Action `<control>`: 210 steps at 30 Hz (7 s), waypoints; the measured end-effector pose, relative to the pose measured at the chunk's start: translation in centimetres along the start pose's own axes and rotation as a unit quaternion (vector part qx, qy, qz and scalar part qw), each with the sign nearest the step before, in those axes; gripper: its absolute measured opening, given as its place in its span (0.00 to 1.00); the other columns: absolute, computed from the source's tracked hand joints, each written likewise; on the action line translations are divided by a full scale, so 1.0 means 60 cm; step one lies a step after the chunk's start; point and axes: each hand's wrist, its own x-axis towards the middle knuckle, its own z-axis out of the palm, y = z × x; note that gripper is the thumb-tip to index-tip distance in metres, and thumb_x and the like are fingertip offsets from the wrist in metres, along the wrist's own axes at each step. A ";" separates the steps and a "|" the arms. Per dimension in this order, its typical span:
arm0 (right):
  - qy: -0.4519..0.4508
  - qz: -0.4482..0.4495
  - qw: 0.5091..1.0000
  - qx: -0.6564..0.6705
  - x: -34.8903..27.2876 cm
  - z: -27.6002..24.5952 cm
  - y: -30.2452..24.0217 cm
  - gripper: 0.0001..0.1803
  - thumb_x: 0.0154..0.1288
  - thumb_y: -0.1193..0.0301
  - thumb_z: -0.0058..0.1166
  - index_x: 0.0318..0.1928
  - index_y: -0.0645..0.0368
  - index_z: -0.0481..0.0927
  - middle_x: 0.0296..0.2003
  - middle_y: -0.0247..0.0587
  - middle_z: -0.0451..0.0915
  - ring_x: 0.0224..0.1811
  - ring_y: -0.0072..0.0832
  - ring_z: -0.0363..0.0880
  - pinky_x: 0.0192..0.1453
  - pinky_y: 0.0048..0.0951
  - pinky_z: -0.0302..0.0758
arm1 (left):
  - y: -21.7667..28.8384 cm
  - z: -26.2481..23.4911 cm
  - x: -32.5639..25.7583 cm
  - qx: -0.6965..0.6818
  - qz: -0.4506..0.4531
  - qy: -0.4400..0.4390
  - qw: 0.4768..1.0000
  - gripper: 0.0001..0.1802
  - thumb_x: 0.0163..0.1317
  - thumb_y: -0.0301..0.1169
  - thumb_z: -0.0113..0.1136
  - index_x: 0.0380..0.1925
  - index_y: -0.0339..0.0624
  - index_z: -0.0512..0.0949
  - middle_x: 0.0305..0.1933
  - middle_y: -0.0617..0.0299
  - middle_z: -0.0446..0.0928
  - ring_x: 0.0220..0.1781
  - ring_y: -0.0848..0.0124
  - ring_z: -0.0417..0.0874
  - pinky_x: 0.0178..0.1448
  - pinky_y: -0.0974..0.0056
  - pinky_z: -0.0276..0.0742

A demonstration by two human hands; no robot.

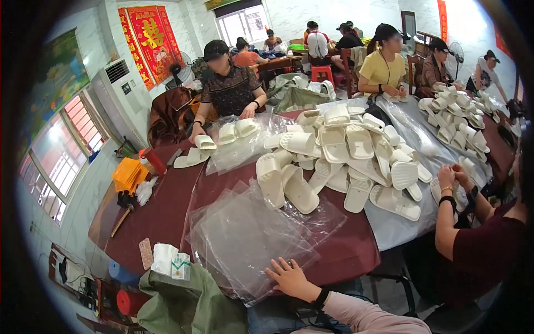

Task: Packaging pairs of white slippers into clear plastic bags and then into a larger green sack.

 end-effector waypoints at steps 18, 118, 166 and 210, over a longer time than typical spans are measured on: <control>-0.003 0.001 1.000 -0.009 0.004 -0.001 -0.005 0.37 0.54 0.52 0.58 0.65 0.45 0.64 0.66 0.43 0.60 0.67 0.44 0.59 0.62 0.54 0.62 | -0.042 0.055 0.002 -0.034 -0.020 -0.061 0.997 0.18 0.65 0.41 0.50 0.48 0.39 0.72 0.22 0.58 0.73 0.26 0.68 0.75 0.30 0.57 0.70; -0.111 0.217 0.679 0.692 -0.076 -0.141 0.106 0.26 0.57 0.79 0.54 0.58 0.69 0.68 0.50 0.43 0.77 0.50 0.31 0.77 0.56 0.31 0.72 | 0.513 -0.762 0.143 0.011 0.112 0.529 0.841 0.44 0.53 0.57 0.59 0.68 0.64 0.55 0.74 0.43 0.44 0.72 0.41 0.49 0.65 0.33 0.49; -0.017 0.114 0.973 0.198 0.185 0.004 0.029 0.23 0.60 0.59 0.52 0.53 0.57 0.73 0.45 0.63 0.74 0.54 0.55 0.69 0.60 0.54 0.61 | 0.544 -0.504 0.056 0.029 0.138 0.647 0.749 0.26 0.54 0.37 0.61 0.52 0.40 0.71 0.56 0.41 0.67 0.64 0.46 0.63 0.70 0.41 0.48; -0.150 -0.050 0.854 0.495 -0.183 -0.178 0.079 0.28 0.66 0.54 0.52 0.58 0.60 0.71 0.48 0.50 0.74 0.50 0.37 0.71 0.56 0.32 0.65 | 0.600 -0.618 0.041 -0.076 0.318 0.537 0.778 0.19 0.69 0.41 0.43 0.53 0.48 0.77 0.61 0.47 0.69 0.63 0.47 0.67 0.66 0.49 0.58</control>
